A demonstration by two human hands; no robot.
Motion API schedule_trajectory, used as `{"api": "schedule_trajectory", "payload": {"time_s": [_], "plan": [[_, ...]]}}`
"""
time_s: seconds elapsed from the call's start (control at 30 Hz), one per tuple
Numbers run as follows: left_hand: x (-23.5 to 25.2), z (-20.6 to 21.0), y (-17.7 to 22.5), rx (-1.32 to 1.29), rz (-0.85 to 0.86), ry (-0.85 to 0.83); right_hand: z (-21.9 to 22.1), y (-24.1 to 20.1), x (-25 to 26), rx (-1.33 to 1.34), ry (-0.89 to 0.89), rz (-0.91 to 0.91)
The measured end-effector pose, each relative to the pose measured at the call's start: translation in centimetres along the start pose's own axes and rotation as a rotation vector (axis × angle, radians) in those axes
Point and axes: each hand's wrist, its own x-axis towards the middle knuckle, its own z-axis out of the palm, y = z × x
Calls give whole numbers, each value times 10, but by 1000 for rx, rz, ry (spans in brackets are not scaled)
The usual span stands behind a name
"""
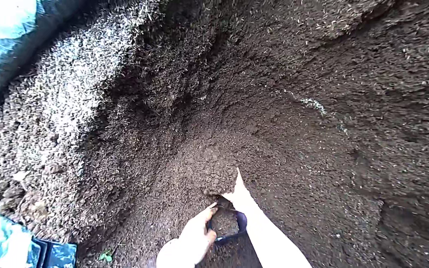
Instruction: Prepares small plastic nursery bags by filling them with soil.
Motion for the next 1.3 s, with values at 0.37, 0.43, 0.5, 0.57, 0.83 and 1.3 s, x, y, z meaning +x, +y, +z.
{"api": "schedule_trajectory", "payload": {"time_s": [0.37,0.43,0.5,0.57,0.83,1.3], "plan": [[3,14,23,-32,-34,39,5,-37,-156,-120,-264,87],[-4,15,26,11,-26,44,5,-28,-172,-121,-166,90],[-7,19,24,86,-7,81,3,-18,-180,-177,-98,40],[-14,18,27,184,-29,76,5,-9,-187,-311,1,-56],[-23,21,26,168,14,95,12,-9,-204,-1405,-21,-384],[-44,12,31,384,-184,86,-8,5,-208,-2067,203,-385]]}}
